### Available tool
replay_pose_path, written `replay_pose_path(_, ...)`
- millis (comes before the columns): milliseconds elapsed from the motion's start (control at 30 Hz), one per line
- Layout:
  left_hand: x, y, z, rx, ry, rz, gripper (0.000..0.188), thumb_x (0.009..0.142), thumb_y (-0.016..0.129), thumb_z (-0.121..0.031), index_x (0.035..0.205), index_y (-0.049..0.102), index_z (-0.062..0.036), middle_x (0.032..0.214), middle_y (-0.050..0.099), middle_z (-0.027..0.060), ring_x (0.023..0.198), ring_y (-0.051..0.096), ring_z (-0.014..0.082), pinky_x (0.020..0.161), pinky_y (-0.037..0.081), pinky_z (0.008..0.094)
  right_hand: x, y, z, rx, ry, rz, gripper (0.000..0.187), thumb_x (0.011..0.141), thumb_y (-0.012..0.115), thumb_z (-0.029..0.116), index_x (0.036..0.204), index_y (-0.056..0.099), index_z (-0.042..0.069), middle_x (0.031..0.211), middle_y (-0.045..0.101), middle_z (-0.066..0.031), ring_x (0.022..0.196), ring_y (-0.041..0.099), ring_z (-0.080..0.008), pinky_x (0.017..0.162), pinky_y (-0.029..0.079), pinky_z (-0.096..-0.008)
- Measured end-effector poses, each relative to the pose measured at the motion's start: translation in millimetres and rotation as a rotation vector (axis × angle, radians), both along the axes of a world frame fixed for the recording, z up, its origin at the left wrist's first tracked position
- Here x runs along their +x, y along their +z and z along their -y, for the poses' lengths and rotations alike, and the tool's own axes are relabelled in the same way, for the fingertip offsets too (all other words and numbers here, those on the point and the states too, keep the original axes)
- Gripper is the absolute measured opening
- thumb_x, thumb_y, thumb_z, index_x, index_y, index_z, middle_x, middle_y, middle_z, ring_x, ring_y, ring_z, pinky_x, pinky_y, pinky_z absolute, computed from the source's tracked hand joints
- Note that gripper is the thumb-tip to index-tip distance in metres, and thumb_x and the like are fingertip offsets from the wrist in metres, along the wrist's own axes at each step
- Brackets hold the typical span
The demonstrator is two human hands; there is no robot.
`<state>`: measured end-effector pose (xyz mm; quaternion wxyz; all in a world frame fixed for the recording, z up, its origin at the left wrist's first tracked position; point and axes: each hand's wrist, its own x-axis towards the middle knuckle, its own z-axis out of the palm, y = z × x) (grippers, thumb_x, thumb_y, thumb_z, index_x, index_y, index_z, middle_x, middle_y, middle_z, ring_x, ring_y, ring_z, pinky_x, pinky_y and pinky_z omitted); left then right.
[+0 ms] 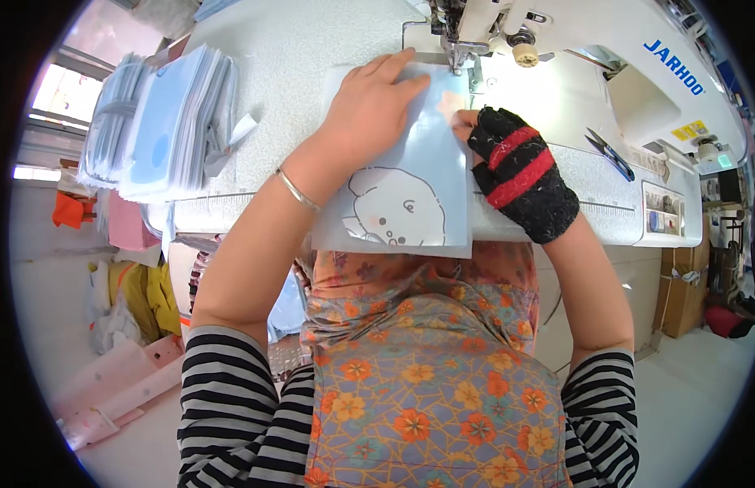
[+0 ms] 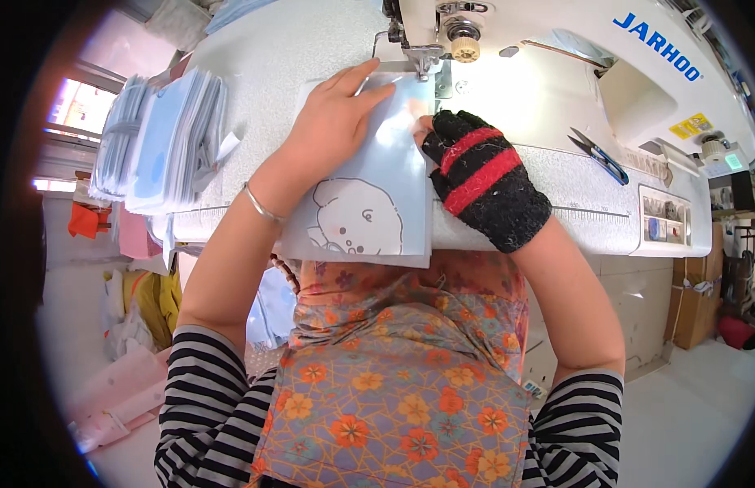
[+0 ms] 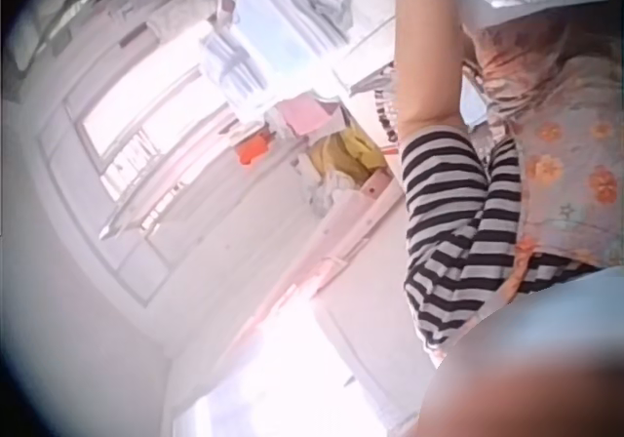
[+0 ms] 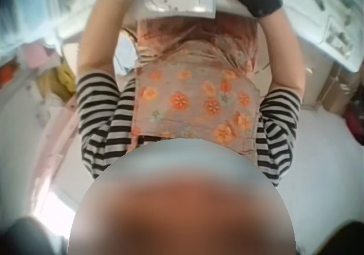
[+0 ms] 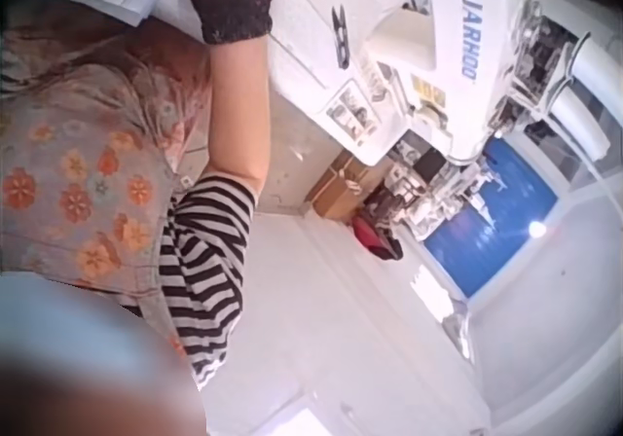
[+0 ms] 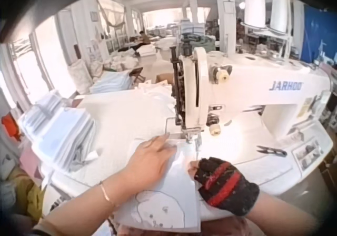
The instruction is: Sewing fabric pieces together using an industrial sewing machine to assemble textile products.
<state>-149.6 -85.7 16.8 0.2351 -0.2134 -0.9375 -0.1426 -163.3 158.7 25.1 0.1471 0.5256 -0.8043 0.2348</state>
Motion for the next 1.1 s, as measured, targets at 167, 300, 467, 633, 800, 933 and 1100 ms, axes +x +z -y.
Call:
replay_pose_path(167, 57, 17, -46, 0.009, -0.122, 0.179, 0.043, 0.082, 0.065, -0.011, 0.123, 0.058, -0.0021, 0.128, 0.057, 0.0172, 0.121, 0.053, 0.0367, 0.105, 0.041, 0.0476, -4, -9, -6, -0.011, -0.030, 0.048, 0.038, 0.075, 0.058, -0.004, 0.113, 0.063, 0.005, 0.119, 0.063, -0.0147, 0.107, 0.060, -0.0361, 0.094, 0.050, -0.0427)
replay_pose_path(300, 80, 23, -51, -0.057, -0.133, 0.132, 0.041, 0.084, 0.066, -0.018, 0.120, 0.058, 0.0005, 0.127, 0.055, 0.0172, 0.121, 0.052, 0.0343, 0.103, 0.040, 0.0499, -6, -5, -5, -0.020, -0.039, -0.009, 0.034, 0.082, 0.056, -0.003, 0.115, 0.063, 0.006, 0.121, 0.064, -0.0131, 0.109, 0.061, -0.0337, 0.096, 0.050, -0.0410)
replay_pose_path(467, 86, 24, -53, -0.051, -0.127, 0.154, 0.042, 0.085, 0.065, -0.019, 0.122, 0.057, 0.0008, 0.127, 0.055, 0.0181, 0.122, 0.052, 0.0344, 0.105, 0.039, 0.0503, -9, -10, -4, 0.006, -0.056, 0.006, 0.036, 0.083, 0.056, -0.003, 0.116, 0.063, 0.007, 0.122, 0.063, -0.0126, 0.110, 0.060, -0.0337, 0.096, 0.050, -0.0407)
replay_pose_path(633, 87, 23, -54, -0.044, -0.106, 0.214, 0.047, 0.084, 0.065, -0.017, 0.128, 0.055, -0.0044, 0.136, 0.051, 0.0165, 0.126, 0.049, 0.0348, 0.106, 0.039, 0.0523, -5, -10, -7, 0.012, -0.050, 0.042, 0.036, 0.083, 0.057, -0.002, 0.117, 0.063, 0.007, 0.123, 0.062, -0.0122, 0.112, 0.059, -0.0340, 0.096, 0.049, -0.0413)
replay_pose_path(800, 86, 24, -53, -0.041, -0.106, 0.158, 0.040, 0.085, 0.064, -0.018, 0.120, 0.058, 0.0004, 0.126, 0.055, 0.0176, 0.122, 0.052, 0.0334, 0.104, 0.040, 0.0498, -4, -10, -5, 0.026, -0.048, 0.007, 0.038, 0.081, 0.058, -0.002, 0.118, 0.062, 0.006, 0.122, 0.062, -0.0135, 0.111, 0.059, -0.0348, 0.097, 0.049, -0.0422)
replay_pose_path(933, 81, 23, -53, -0.035, -0.101, 0.136, 0.037, 0.085, 0.063, -0.017, 0.118, 0.059, 0.0005, 0.123, 0.057, 0.0170, 0.120, 0.053, 0.0328, 0.103, 0.041, 0.0489, -3, -6, -3, 0.040, -0.065, -0.023, 0.039, 0.081, 0.058, -0.002, 0.119, 0.062, 0.005, 0.121, 0.062, -0.0150, 0.112, 0.058, -0.0356, 0.097, 0.048, -0.0431)
replay_pose_path(1100, 73, 21, -50, -0.009, -0.092, 0.119, 0.039, 0.081, 0.065, -0.008, 0.120, 0.061, -0.0042, 0.123, 0.058, 0.0129, 0.116, 0.057, 0.0317, 0.099, 0.046, 0.0448, -5, -7, -4, 0.100, -0.056, -0.041, 0.045, 0.077, 0.062, 0.010, 0.121, 0.059, 0.002, 0.125, 0.059, -0.0176, 0.115, 0.056, -0.0346, 0.101, 0.045, -0.0437)
